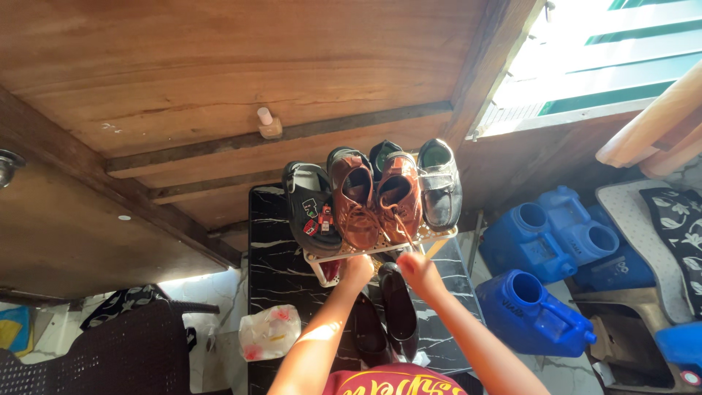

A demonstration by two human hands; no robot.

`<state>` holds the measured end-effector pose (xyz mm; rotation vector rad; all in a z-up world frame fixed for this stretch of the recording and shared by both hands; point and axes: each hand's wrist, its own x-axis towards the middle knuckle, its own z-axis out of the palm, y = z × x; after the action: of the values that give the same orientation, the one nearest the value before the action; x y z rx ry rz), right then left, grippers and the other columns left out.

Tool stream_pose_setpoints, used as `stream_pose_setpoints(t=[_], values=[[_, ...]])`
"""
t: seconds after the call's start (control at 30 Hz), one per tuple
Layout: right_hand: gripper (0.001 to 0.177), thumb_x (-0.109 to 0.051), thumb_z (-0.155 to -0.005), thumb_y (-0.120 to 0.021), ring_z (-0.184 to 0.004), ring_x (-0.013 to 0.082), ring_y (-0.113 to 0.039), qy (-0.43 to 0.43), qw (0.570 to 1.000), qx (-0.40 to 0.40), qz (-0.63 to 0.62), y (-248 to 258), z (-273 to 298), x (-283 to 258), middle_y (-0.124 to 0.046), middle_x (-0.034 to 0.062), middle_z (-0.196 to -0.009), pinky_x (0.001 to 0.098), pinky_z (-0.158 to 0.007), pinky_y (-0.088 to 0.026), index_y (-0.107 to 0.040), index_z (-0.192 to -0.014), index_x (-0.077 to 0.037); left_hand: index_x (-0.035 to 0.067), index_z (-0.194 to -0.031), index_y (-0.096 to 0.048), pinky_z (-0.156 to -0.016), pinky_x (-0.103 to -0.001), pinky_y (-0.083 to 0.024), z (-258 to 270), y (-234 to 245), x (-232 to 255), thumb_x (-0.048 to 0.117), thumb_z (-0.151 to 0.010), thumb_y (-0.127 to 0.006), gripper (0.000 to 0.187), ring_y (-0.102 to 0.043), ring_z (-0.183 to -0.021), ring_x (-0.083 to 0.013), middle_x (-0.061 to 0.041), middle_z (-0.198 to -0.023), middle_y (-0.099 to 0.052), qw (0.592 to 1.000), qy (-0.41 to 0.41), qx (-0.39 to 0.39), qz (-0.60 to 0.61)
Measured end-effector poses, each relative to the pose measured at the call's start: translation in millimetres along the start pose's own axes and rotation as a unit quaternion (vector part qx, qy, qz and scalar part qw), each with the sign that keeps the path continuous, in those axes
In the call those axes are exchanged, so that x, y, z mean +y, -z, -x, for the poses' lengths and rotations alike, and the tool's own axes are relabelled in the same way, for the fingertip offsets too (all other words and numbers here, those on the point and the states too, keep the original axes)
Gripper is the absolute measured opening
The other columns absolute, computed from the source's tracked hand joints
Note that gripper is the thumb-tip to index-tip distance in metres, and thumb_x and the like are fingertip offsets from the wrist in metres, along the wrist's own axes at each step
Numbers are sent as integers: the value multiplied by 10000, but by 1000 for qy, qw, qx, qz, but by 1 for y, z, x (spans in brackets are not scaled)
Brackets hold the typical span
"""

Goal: The person wipes a brown shoe with a white cloth, then places it on a shoe rack. They adjust other shoes on the rack and continue wiping the brown shoe.

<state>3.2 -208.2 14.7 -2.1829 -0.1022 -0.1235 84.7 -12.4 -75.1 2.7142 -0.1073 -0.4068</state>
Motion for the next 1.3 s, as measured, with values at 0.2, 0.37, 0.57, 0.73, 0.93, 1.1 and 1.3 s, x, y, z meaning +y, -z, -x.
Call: stream_pose_setpoints(t=[0.2,0.37,0.57,0.73,0.93,1.1,1.3], values=[[209,-221,-972,-676,-851,338,-730,-19,971,-34,236,-35,-49,63,-737,171,-839,423,-788,-568,-736,-877,-46,81,-1447,-549,-1187,-446,-353,-45,14,21,195,-984,-524,478,-450,-1437,-316,-155,-1555,-486,998,-18,33,53],[441,-128,-836,-743,-920,370,-706,-70,992,1,103,-43,-46,67,-714,189,-985,437,-805,-563,-632,-1260,-78,80,-1424,-560,-1169,-444,-365,-62,18,26,181,-978,-525,458,-465,-1412,-317,-152,-1525,-502,997,-13,43,65],[592,-61,-774,-818,-1085,363,-679,-44,997,-6,68,-45,-39,67,-722,148,-1185,417,-923,-529,-630,-1329,-142,79,-1395,-572,-1147,-441,-379,-63,15,25,164,-972,-527,434,-483,-1382,-319,-149,-1488,-521,996,-4,41,80],[687,-57,-745,-771,-1035,361,-697,33,999,-1,30,-46,-40,74,-699,136,-1245,426,-867,-550,-563,-1392,-162,78,-1372,-583,-1129,-439,-390,-64,9,23,150,-966,-528,415,-498,-1357,-319,-146,-1457,-536,995,-5,40,90],[604,-101,-775,-737,-959,383,-699,-7,991,10,137,-57,-35,77,-705,181,-1094,449,-868,-549,-632,-1363,-191,76,-1343,-595,-1108,-437,-404,-57,4,15,133,-960,-530,393,-516,-1327,-321,-142,-1420,-555,994,-8,42,104],[384,-140,-845,-721,-960,384,-712,-57,992,-18,113,-51,-35,81,-747,179,-1043,453,-848,-565,-686,-1228,-142,75,-1320,-606,-1090,-435,-416,-53,1,14,119,-954,-532,375,-530,-1302,-322,-139,-1389,-571,993,-12,45,110],[389,-134,-809,-722,-846,403,-715,75,980,53,175,-58,-30,80,-705,205,-1119,479,-783,-572,-685,-1195,-101,74,-1291,-618,-1068,-432,-430,-53,-1,9,102,-948,-534,355,-548,-1272,-323,-136,-1352,-590,992,-10,48,117]])
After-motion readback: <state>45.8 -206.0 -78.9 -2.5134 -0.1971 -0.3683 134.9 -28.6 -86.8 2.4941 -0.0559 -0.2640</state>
